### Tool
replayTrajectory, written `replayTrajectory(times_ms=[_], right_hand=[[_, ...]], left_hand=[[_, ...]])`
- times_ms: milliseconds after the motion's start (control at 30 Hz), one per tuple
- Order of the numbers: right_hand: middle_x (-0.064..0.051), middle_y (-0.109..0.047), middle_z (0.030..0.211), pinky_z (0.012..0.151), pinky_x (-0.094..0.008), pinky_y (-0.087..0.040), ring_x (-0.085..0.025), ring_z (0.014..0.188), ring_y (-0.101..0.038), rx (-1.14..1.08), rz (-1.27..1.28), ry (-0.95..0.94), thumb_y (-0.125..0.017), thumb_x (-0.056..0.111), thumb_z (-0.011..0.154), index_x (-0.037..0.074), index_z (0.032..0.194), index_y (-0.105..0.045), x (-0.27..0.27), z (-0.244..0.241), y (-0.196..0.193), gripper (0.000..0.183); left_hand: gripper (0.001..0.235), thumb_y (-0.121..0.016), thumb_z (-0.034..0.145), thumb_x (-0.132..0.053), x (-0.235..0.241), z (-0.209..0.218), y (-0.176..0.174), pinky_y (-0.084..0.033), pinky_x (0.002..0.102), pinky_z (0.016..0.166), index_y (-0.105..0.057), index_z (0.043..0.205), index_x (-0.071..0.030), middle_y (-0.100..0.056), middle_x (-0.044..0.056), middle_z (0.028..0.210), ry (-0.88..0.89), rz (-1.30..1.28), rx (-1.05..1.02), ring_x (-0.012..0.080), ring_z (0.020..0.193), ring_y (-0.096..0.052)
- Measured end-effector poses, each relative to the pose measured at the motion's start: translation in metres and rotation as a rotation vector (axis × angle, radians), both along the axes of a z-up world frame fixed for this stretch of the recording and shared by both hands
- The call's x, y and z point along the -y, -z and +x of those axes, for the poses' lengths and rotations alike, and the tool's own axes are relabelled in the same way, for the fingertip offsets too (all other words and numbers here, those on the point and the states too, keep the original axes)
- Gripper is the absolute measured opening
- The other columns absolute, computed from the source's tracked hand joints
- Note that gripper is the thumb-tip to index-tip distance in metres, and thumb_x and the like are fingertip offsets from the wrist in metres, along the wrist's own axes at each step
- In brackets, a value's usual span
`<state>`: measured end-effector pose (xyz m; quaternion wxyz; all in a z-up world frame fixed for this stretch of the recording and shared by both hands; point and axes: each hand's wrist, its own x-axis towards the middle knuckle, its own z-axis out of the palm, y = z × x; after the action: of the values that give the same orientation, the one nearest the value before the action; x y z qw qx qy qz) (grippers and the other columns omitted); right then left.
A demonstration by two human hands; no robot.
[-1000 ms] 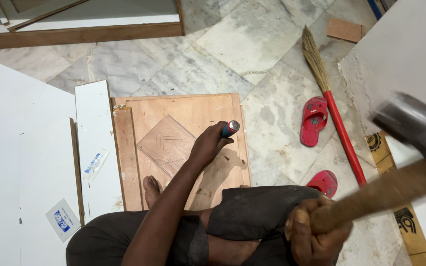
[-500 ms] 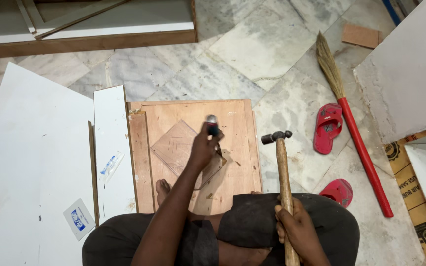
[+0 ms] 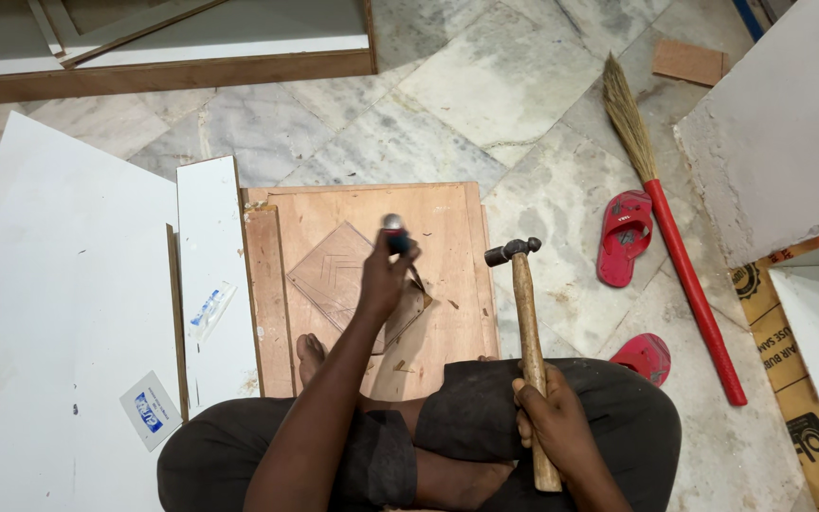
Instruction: The person sits on the floor and uses a hammer and chisel to carve a geometric pattern into a small square piece of wood. They repeatedly strike the chisel to deepen the lines and occasionally lift the wood to inspect the progress.
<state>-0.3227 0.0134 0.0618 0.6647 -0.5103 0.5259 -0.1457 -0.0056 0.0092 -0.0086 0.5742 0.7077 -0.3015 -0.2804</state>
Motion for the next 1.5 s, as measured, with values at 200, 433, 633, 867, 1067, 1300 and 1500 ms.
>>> replayTrajectory(times_ms=[200, 433, 633, 867, 1067, 1300, 1500], right_hand=[[-0.005, -0.056, 0.070, 0.041, -0.030, -0.044, -0.012, 0.045, -0.050, 0.028, -0.003, -0.004, -0.064, 0.022, 0.093, 0.001, 0.117, -0.054, -0.003, -0.002, 0.000, 0.033], [-0.006, -0.052, 0.060, 0.040, -0.030, -0.043, -0.013, 0.043, -0.048, 0.032, -0.080, 0.001, -0.062, 0.021, 0.094, 0.001, 0.125, -0.054, -0.008, -0.004, -0.004, 0.038], [-0.001, -0.058, 0.070, 0.043, -0.026, -0.046, -0.010, 0.048, -0.055, 0.141, -0.494, 0.074, -0.062, 0.014, 0.090, 0.000, 0.129, -0.052, -0.028, -0.018, -0.059, 0.042], [-0.006, -0.059, 0.079, 0.059, -0.028, -0.057, -0.013, 0.064, -0.060, 0.508, -0.814, 0.505, -0.068, 0.020, 0.101, 0.002, 0.096, -0.053, -0.057, -0.034, -0.086, 0.024], [-0.015, -0.065, 0.085, 0.062, -0.033, -0.052, -0.022, 0.071, -0.064, -0.275, -1.153, 0.040, -0.064, 0.022, 0.097, 0.000, 0.126, -0.054, -0.044, -0.016, -0.015, 0.038], [-0.006, -0.051, 0.063, 0.041, -0.033, -0.041, -0.016, 0.044, -0.048, -0.016, 0.023, 0.136, -0.061, 0.017, 0.096, 0.002, 0.136, -0.050, -0.016, -0.027, -0.005, 0.045], [-0.007, -0.053, 0.056, 0.040, -0.032, -0.041, -0.015, 0.042, -0.048, -0.072, -0.052, 0.071, -0.064, 0.018, 0.096, 0.000, 0.134, -0.052, -0.022, -0.017, -0.009, 0.044]], left_hand=[[0.035, -0.059, 0.094, 0.000, 0.004, -0.031, -0.049, -0.057, 0.039, 0.088, -0.054, 0.128, -0.007, -0.070, 0.013, 0.117, 0.320, 0.035, 0.129, 0.0189, 0.109, -0.075], [0.037, -0.072, 0.090, -0.010, 0.001, -0.046, -0.060, -0.053, 0.045, 0.086, -0.059, 0.124, -0.015, -0.070, 0.008, 0.113, 0.428, 0.129, 0.464, 0.0289, 0.107, -0.066], [0.031, -0.072, 0.093, -0.021, 0.002, -0.051, -0.058, -0.053, 0.044, 0.084, -0.057, 0.121, -0.018, -0.068, 0.005, 0.112, 0.446, 0.157, 0.462, 0.0264, 0.107, -0.065], [0.033, -0.073, 0.091, -0.023, 0.004, -0.051, -0.055, -0.053, 0.045, 0.083, -0.058, 0.120, -0.018, -0.069, 0.005, 0.108, 0.441, 0.119, 0.521, 0.0275, 0.105, -0.065], [0.031, -0.072, 0.092, -0.021, 0.004, -0.049, -0.055, -0.053, 0.045, 0.083, -0.058, 0.120, -0.016, -0.069, 0.006, 0.109, 0.430, 0.116, 0.514, 0.0291, 0.106, -0.066], [0.037, -0.069, 0.094, -0.016, 0.010, -0.035, -0.038, -0.054, 0.040, 0.089, -0.058, 0.129, -0.013, -0.072, 0.010, 0.117, 0.312, 0.116, 0.300, 0.0256, 0.108, -0.070], [0.039, -0.065, 0.099, -0.015, 0.014, 0.006, 0.018, -0.054, 0.035, 0.090, -0.053, 0.136, -0.012, -0.071, 0.012, 0.121, -0.093, -0.013, -0.128, 0.0224, 0.109, -0.069]])
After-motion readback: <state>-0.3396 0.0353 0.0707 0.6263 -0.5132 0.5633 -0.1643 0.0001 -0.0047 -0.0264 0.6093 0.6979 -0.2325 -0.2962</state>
